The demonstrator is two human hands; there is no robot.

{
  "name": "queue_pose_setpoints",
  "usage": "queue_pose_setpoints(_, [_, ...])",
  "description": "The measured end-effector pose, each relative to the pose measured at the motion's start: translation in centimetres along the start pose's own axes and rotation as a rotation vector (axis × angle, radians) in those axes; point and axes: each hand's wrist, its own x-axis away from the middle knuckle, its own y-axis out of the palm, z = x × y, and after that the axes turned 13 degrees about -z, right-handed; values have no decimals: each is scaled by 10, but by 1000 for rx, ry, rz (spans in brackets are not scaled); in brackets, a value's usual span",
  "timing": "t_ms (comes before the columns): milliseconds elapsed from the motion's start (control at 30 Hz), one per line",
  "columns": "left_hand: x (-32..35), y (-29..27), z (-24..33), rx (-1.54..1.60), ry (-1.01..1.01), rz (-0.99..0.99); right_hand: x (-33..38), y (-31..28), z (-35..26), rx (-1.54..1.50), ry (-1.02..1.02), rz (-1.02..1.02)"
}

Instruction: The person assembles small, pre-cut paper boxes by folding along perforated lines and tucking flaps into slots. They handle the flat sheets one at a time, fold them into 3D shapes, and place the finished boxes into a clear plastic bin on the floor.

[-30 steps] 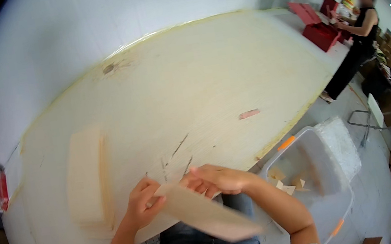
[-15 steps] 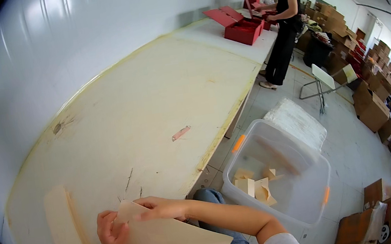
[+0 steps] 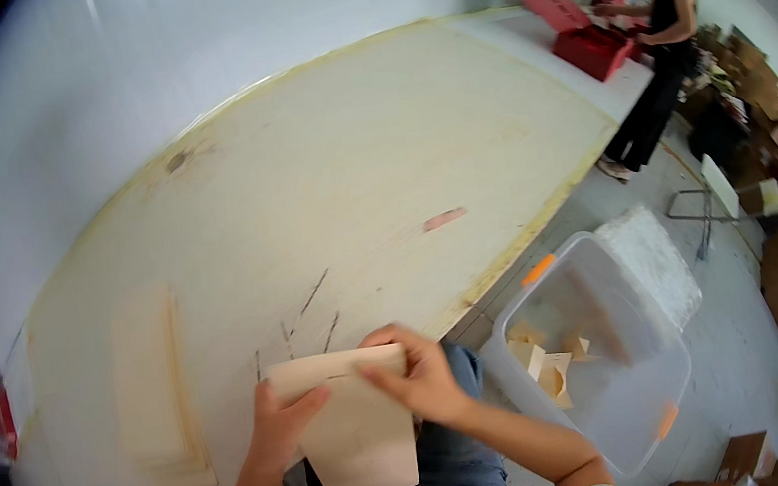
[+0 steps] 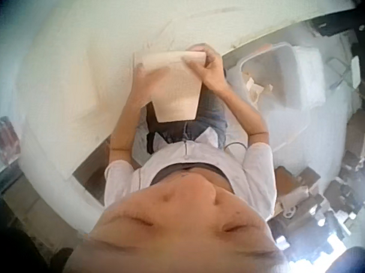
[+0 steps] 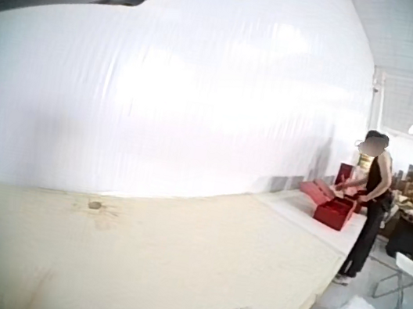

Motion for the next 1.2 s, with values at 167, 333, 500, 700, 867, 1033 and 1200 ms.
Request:
queue_pose_setpoints(167, [-14, 10, 0, -35, 4, -116, -3, -24, -25, 162, 150, -98])
queue_pose_setpoints(333, [-19, 20, -4, -120, 45, -149, 0, -28, -32, 276, 169, -105])
queue_pose_setpoints(500, [-26, 20, -10, -142, 84, -211, 4, -29, -21, 123, 203, -46])
queue_pose_setpoints(700, [-26, 13, -11, -121, 112, -267, 1, -20, -8, -4, 158, 15])
queue_pose_setpoints(867, [-26, 13, -10, -280, 292, -247, 1, -17, -9, -82, 184, 47])
queue_pose_setpoints(1033, [-27, 11, -13, -414, 383, -270, 5, -21, -9, 45, 200, 15])
queue_pose_setpoints(1200, [-18, 2, -15, -371, 175, -256, 5, -26, -11, 164, 194, -145])
